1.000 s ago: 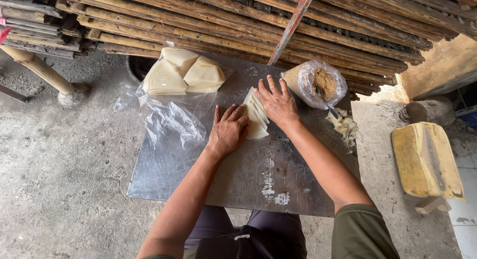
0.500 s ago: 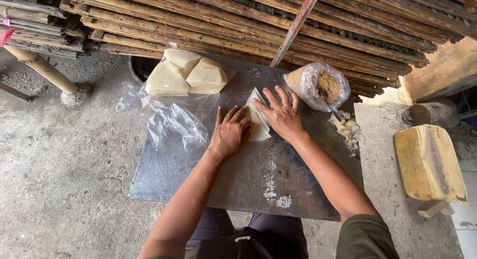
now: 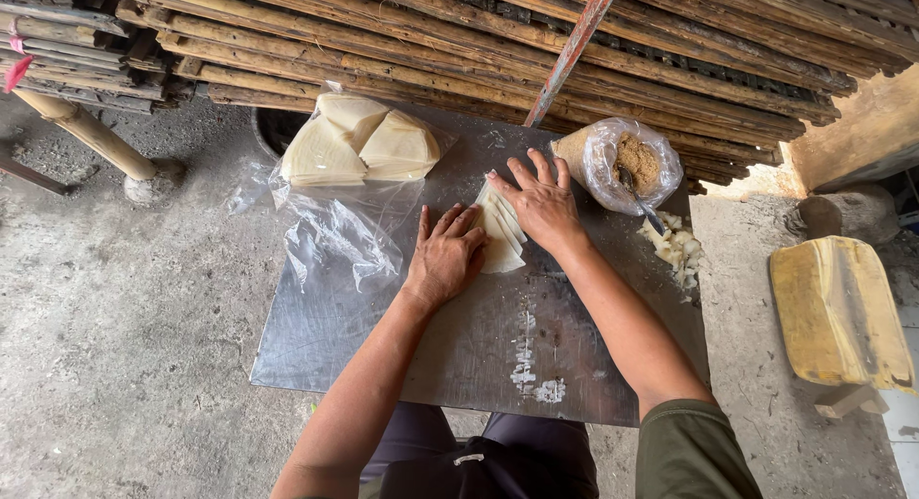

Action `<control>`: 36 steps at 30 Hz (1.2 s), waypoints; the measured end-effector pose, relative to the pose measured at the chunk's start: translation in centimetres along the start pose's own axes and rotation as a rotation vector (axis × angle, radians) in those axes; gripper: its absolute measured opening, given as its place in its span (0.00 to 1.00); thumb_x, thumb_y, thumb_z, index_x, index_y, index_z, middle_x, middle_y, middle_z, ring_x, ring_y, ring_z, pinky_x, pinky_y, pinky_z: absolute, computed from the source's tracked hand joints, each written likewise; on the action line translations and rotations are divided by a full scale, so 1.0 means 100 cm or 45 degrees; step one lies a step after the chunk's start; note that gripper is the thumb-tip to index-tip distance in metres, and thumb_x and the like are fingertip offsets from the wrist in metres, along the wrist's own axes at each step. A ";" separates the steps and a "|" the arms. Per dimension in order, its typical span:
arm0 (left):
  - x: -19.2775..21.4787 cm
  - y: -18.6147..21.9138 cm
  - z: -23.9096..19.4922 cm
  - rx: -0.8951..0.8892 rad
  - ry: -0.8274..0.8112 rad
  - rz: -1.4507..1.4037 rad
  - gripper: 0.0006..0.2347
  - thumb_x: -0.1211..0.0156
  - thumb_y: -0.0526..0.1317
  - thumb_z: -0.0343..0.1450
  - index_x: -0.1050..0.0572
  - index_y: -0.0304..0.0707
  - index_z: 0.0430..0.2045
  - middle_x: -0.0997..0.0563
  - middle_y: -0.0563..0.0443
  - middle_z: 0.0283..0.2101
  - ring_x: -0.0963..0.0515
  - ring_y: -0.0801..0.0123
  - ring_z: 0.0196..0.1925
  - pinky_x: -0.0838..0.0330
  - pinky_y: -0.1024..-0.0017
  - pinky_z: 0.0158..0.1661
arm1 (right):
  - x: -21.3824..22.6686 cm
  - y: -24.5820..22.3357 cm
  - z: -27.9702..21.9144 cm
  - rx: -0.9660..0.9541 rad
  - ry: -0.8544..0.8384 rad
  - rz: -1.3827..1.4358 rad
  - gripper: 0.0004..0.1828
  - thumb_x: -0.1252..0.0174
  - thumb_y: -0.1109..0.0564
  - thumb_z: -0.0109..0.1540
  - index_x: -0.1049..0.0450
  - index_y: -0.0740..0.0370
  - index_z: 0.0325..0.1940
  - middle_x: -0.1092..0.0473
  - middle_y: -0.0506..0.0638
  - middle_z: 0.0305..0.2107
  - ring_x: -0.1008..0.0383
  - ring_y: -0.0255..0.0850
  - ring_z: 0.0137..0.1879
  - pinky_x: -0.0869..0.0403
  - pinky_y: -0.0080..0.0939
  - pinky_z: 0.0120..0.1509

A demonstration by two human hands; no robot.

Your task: The person folds triangular wrappers, scoops a granular filling into them using a spoon, and folds them into sealed packets. The person repeats this process multiple times, stacking the finished packets on the table.

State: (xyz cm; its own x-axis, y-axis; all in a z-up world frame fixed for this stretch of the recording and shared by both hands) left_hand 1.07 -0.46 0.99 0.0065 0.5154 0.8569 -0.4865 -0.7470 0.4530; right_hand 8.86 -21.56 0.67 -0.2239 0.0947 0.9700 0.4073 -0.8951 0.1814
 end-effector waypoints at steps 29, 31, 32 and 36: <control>-0.004 -0.003 0.000 0.003 0.028 -0.041 0.09 0.41 0.43 0.70 0.22 0.47 0.43 0.32 0.50 0.68 0.40 0.55 0.74 0.58 0.34 0.70 | 0.006 -0.001 0.008 0.278 0.069 -0.534 0.26 0.52 0.64 0.64 0.27 0.52 0.66 0.33 0.49 0.62 0.43 0.50 0.74 0.54 0.62 0.78; -0.003 -0.003 -0.001 0.001 0.015 -0.031 0.09 0.41 0.42 0.70 0.22 0.47 0.42 0.32 0.50 0.68 0.40 0.55 0.74 0.58 0.34 0.70 | 0.002 -0.002 0.004 0.394 0.122 -0.771 0.19 0.52 0.60 0.68 0.25 0.56 0.61 0.33 0.48 0.62 0.43 0.49 0.76 0.54 0.62 0.79; -0.002 -0.002 -0.001 -0.004 0.010 -0.027 0.09 0.41 0.42 0.70 0.22 0.47 0.42 0.32 0.50 0.68 0.40 0.55 0.74 0.58 0.35 0.70 | 0.002 0.000 0.002 0.450 0.151 -0.893 0.16 0.52 0.59 0.70 0.24 0.58 0.59 0.33 0.48 0.62 0.43 0.49 0.77 0.54 0.62 0.79; -0.001 -0.001 0.000 0.003 0.001 -0.029 0.09 0.41 0.42 0.70 0.22 0.48 0.42 0.33 0.50 0.68 0.41 0.55 0.74 0.59 0.35 0.70 | 0.009 0.013 0.007 0.361 0.096 -0.856 0.21 0.52 0.61 0.66 0.25 0.52 0.61 0.35 0.47 0.64 0.43 0.47 0.75 0.53 0.61 0.76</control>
State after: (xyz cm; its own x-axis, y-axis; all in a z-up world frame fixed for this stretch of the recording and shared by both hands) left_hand 1.18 -0.44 0.85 0.0171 0.5327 0.8461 -0.4842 -0.7360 0.4732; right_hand 9.85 -22.35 1.87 -0.5623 0.5443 0.6225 0.3717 -0.5061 0.7783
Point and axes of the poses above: each hand's wrist, its own z-axis towards the middle knuckle, its own x-axis out of the back of the hand, y = z × x, the point moved 1 cm from there along z, towards the middle knuckle
